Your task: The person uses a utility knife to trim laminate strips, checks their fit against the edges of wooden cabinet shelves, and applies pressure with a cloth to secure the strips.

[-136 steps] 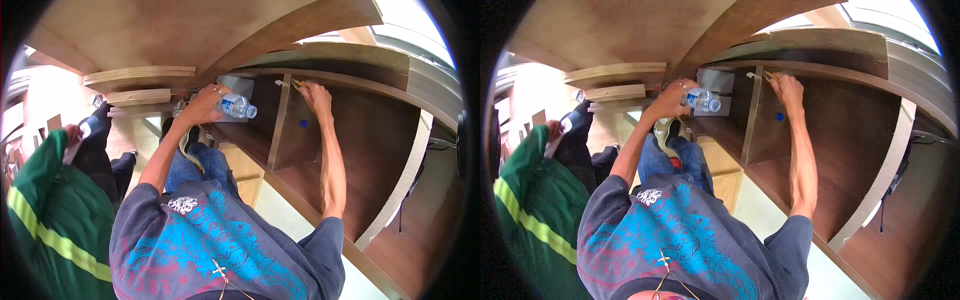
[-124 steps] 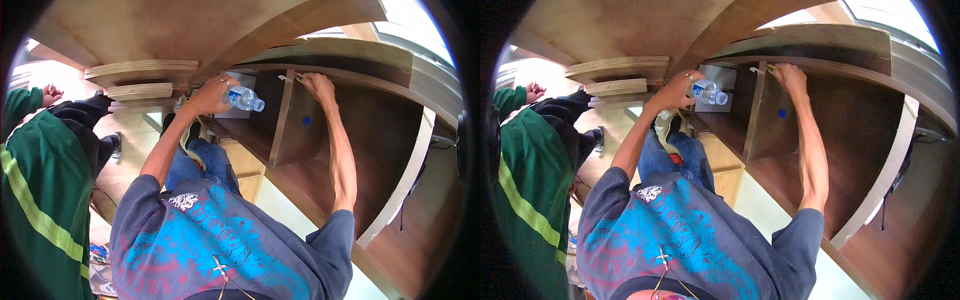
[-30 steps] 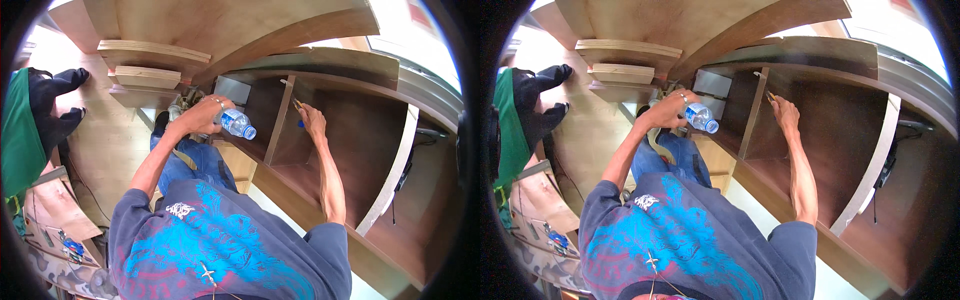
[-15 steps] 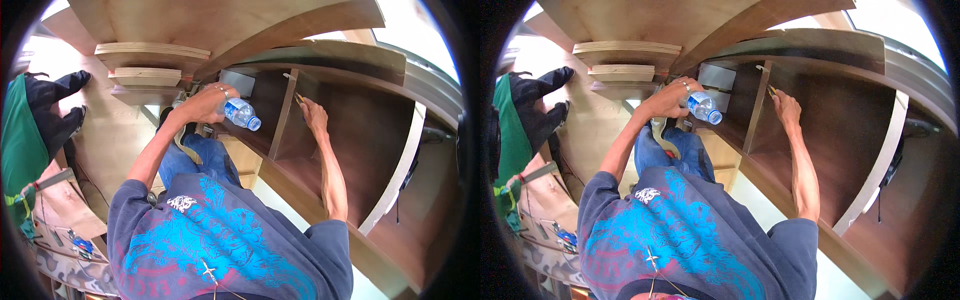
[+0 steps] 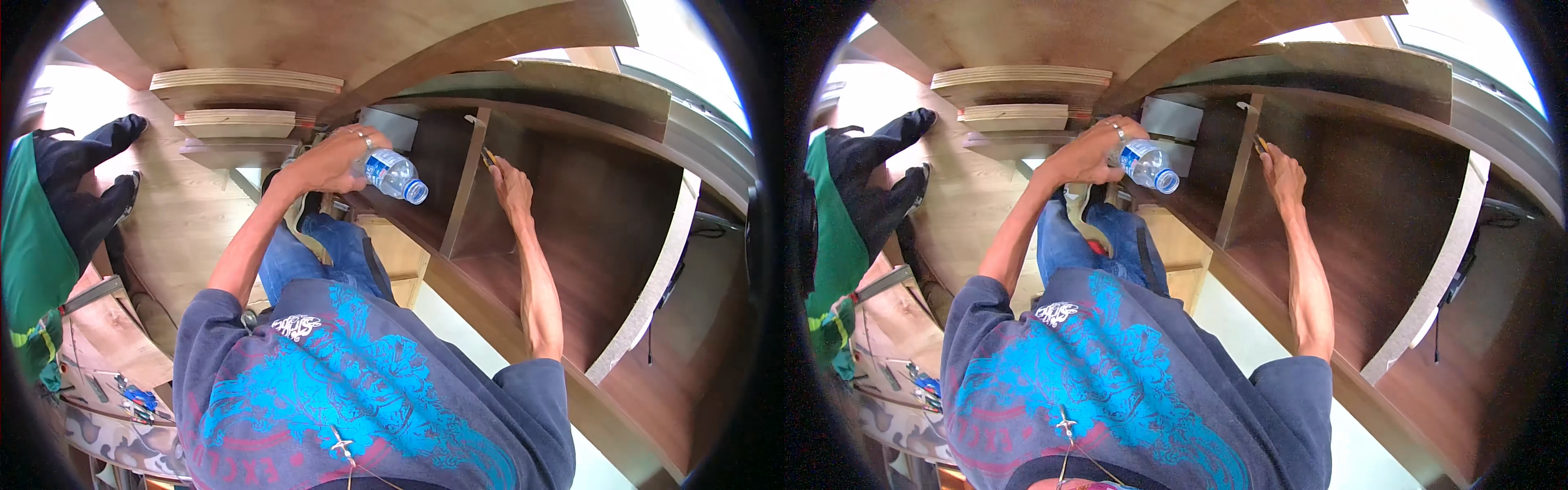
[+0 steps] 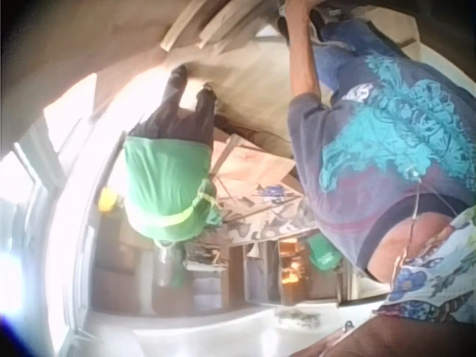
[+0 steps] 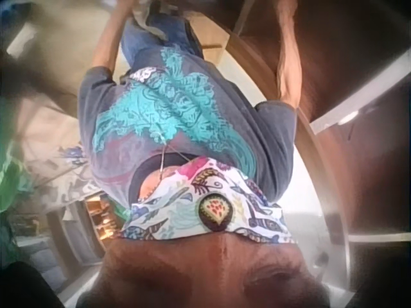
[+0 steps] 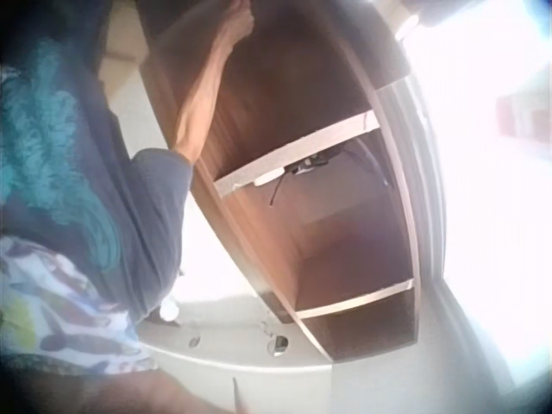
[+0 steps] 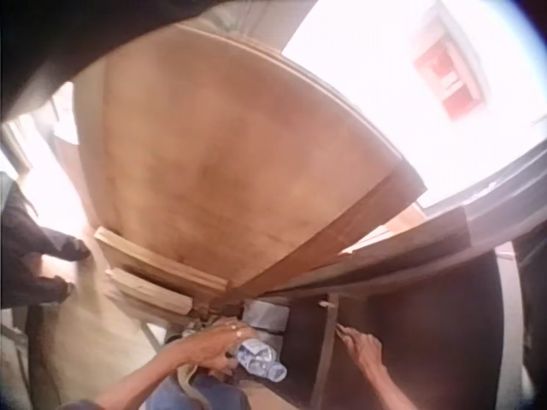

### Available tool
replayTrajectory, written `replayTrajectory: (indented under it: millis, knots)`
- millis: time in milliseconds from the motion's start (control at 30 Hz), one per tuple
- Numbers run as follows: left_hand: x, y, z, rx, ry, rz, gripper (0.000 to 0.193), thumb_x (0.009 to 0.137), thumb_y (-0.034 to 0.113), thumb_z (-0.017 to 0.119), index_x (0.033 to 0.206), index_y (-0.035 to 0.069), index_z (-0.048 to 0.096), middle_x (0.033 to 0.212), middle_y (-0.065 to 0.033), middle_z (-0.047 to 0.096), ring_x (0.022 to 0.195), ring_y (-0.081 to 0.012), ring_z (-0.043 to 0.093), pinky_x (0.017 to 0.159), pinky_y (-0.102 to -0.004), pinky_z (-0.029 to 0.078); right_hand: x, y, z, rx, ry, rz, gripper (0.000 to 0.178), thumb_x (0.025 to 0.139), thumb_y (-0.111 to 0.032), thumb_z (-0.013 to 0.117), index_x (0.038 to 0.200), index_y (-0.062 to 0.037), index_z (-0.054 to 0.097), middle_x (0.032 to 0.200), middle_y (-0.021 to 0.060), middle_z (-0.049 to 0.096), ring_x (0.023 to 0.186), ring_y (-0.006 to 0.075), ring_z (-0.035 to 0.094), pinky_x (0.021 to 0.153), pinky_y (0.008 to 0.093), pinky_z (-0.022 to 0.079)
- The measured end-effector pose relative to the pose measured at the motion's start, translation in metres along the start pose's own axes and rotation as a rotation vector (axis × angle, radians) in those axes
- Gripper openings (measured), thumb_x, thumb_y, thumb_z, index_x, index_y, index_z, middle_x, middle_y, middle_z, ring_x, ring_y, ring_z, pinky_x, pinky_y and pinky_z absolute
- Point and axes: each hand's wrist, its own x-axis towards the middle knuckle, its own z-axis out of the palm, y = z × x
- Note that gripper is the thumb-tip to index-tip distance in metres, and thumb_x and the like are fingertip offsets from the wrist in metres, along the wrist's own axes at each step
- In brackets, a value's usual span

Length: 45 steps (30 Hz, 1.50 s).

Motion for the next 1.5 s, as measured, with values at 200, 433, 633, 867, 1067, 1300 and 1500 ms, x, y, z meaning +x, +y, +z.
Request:
replayTrajectory:
  millis: [200, 433, 633, 867, 1067, 1300, 1500]
  knots:
    - [-0.026, -0.006, -0.007, 0.053, 0.042, -0.077, 0.054, 0.065, 0.007, 0.069, 0.118, 0.006, 0.056, 0.119, -0.0131, 0.059, 0.117, -0.0347, 0.052, 0.105, -0.0431, 0.040, -0.011, 0.001, -0.013, -0.017, -0.040, -0.018, 0.033, 0.097, -0.028, 0.057, 0.123, -0.0106, 0.066, 0.092, 0.0223, 0.070, 0.090, 0.0428, 0.067, 0.075, 0.0502, 0.052]
    - [-0.022, -0.016, 0.007, -0.020, 0.067, -0.079, 0.056, 0.066, 0.005, 0.069, 0.120, 0.005, 0.056, 0.120, -0.0136, 0.059, 0.118, -0.0343, 0.053, 0.106, -0.0427, 0.040, -0.014, -0.004, 0.006, -0.009, -0.027, 0.066, 0.031, 0.097, -0.029, 0.057, 0.123, -0.0148, 0.067, 0.095, 0.0210, 0.070, 0.093, 0.0423, 0.066, 0.077, 0.0499, 0.052]
    - [0.011, 0.006, -0.003, 0.001, -0.022, 0.032, 0.051, 0.067, 0.006, 0.070, 0.117, 0.005, 0.058, 0.115, -0.0150, 0.061, 0.114, -0.0368, 0.054, 0.101, -0.0424, 0.042, -0.019, -0.001, -0.002, -0.010, -0.037, 0.049, 0.032, 0.097, -0.030, 0.056, 0.123, -0.0132, 0.067, 0.095, 0.0213, 0.070, 0.093, 0.0421, 0.066, 0.078, 0.0510, 0.052]
    - [0.002, 0.007, 0.003, -0.015, 0.028, 0.024, 0.056, 0.066, 0.002, 0.069, 0.121, 0.004, 0.056, 0.119, -0.0140, 0.059, 0.117, -0.0332, 0.055, 0.104, -0.0405, 0.042, -0.040, 0.003, 0.004, -0.063, 0.016, -0.008, 0.028, 0.097, -0.028, 0.057, 0.119, -0.0131, 0.067, 0.088, 0.0218, 0.070, 0.084, 0.0426, 0.068, 0.071, 0.0531, 0.052]
    - [-0.019, 0.012, 0.022, -0.065, 0.036, 0.013, 0.057, 0.066, 0.003, 0.067, 0.121, 0.004, 0.056, 0.119, -0.0149, 0.059, 0.118, -0.0329, 0.054, 0.104, -0.0402, 0.043, -0.041, 0.001, 0.012, -0.049, 0.023, -0.031, 0.028, 0.097, -0.027, 0.057, 0.118, -0.0124, 0.067, 0.089, 0.0213, 0.070, 0.086, 0.0426, 0.067, 0.073, 0.0529, 0.052]
    - [-0.050, 0.023, 0.033, -0.095, 0.028, -0.004, 0.058, 0.067, 0.005, 0.067, 0.123, 0.004, 0.055, 0.120, -0.0152, 0.059, 0.118, -0.0345, 0.054, 0.105, -0.0402, 0.042, -0.054, -0.004, 0.009, -0.077, 0.000, 0.008, 0.032, 0.096, -0.030, 0.058, 0.120, -0.0114, 0.069, 0.095, 0.0207, 0.071, 0.092, 0.0418, 0.067, 0.079, 0.0499, 0.053]
    - [-0.052, 0.031, 0.030, -0.060, 0.061, 0.008, 0.056, 0.066, 0.006, 0.067, 0.121, 0.004, 0.056, 0.118, -0.0165, 0.059, 0.115, -0.0354, 0.055, 0.102, -0.0421, 0.043, -0.047, 0.007, 0.019, -0.043, 0.049, -0.066, 0.030, 0.096, -0.028, 0.057, 0.120, -0.0135, 0.068, 0.092, 0.0218, 0.071, 0.089, 0.0418, 0.068, 0.075, 0.0514, 0.053]
